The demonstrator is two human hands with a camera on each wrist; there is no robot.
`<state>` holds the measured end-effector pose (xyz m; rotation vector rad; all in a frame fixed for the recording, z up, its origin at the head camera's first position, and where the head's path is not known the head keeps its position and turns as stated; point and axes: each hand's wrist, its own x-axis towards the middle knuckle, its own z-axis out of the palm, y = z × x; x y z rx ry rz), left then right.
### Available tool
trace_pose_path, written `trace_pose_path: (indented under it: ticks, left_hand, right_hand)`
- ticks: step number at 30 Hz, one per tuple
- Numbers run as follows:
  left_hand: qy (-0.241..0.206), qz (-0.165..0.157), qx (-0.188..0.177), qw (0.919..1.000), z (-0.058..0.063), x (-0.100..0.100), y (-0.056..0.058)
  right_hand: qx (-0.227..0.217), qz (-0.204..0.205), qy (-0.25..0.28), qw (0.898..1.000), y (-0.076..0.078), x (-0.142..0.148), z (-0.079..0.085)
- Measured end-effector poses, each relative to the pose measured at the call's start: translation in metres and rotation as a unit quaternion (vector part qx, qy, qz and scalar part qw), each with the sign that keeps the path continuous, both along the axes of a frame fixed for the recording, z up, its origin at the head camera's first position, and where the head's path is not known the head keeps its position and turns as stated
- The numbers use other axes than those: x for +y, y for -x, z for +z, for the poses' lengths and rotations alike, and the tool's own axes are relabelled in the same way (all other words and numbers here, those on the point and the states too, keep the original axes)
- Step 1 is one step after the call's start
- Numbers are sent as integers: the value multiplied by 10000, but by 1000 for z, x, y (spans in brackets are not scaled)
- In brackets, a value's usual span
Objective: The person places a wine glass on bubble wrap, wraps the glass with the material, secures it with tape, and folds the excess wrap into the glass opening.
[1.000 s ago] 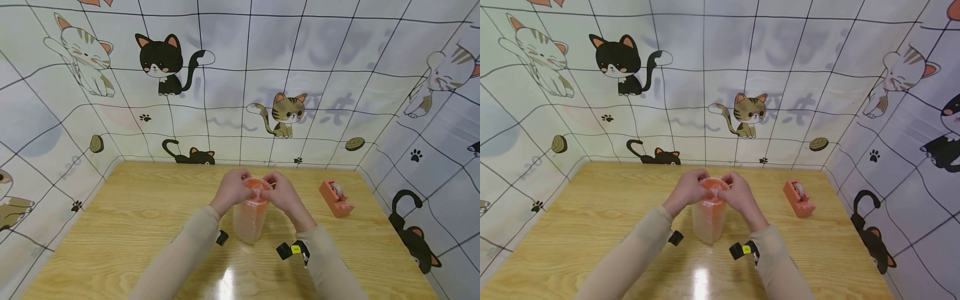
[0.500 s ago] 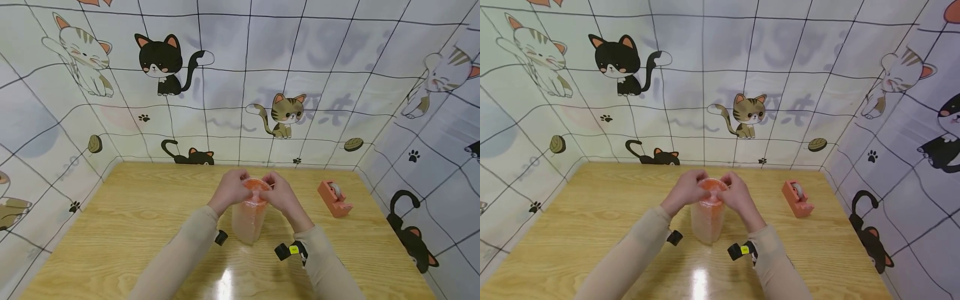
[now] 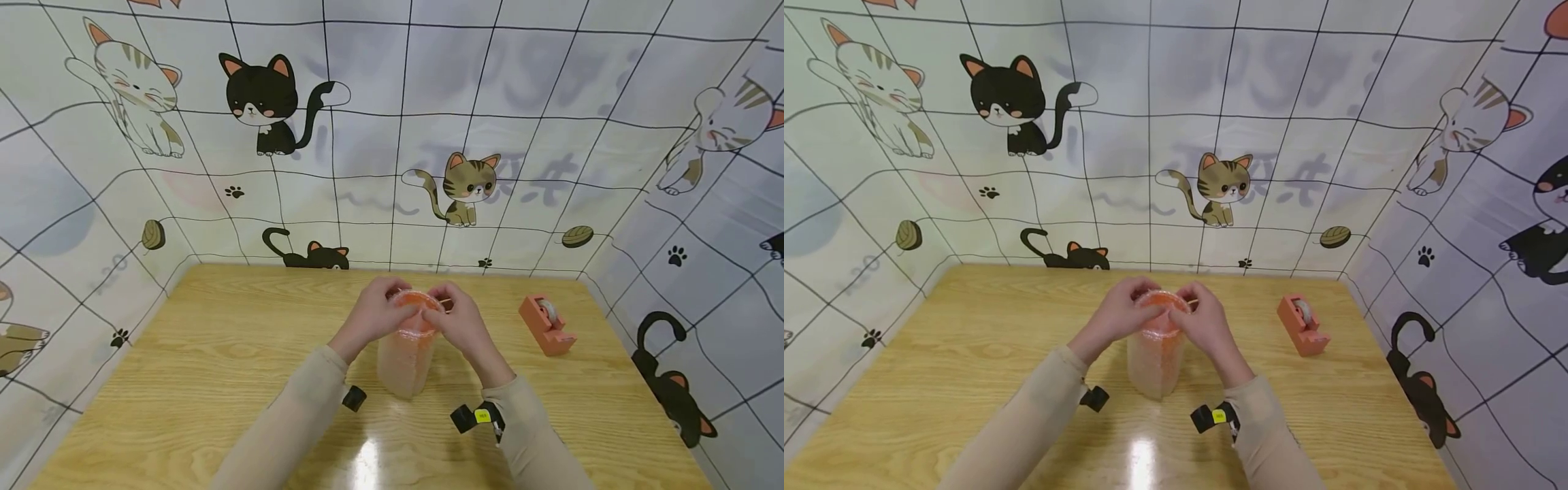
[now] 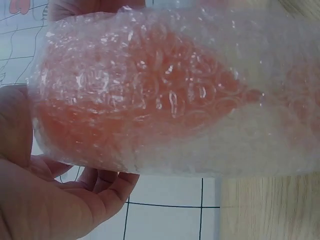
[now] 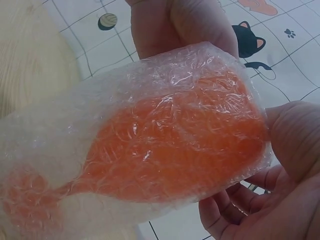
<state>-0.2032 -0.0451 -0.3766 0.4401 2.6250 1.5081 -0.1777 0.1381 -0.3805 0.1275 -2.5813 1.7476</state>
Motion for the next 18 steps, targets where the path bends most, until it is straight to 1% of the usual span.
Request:
trace_pose_path:
  ticks: [5, 10, 15, 18]
  left_hand:
    - [-534, -63, -164, 9984, 0, -5, -5]
    - [-715, 31, -241, 9971, -2, -9, -6]
    - [-787, 30, -79, 9969, -5, -18, -6]
    - [-903, -37, 72, 9959, -9, -25, -6]
  right_hand:
    - [118, -52, -7, 9999, -2, 1, 0]
    - [212, 3, -41, 9998, -3, 4, 1]
    - [271, 44, -114, 9996, -3, 8, 2]
    - [315, 27, -104, 9994, -4, 13, 0]
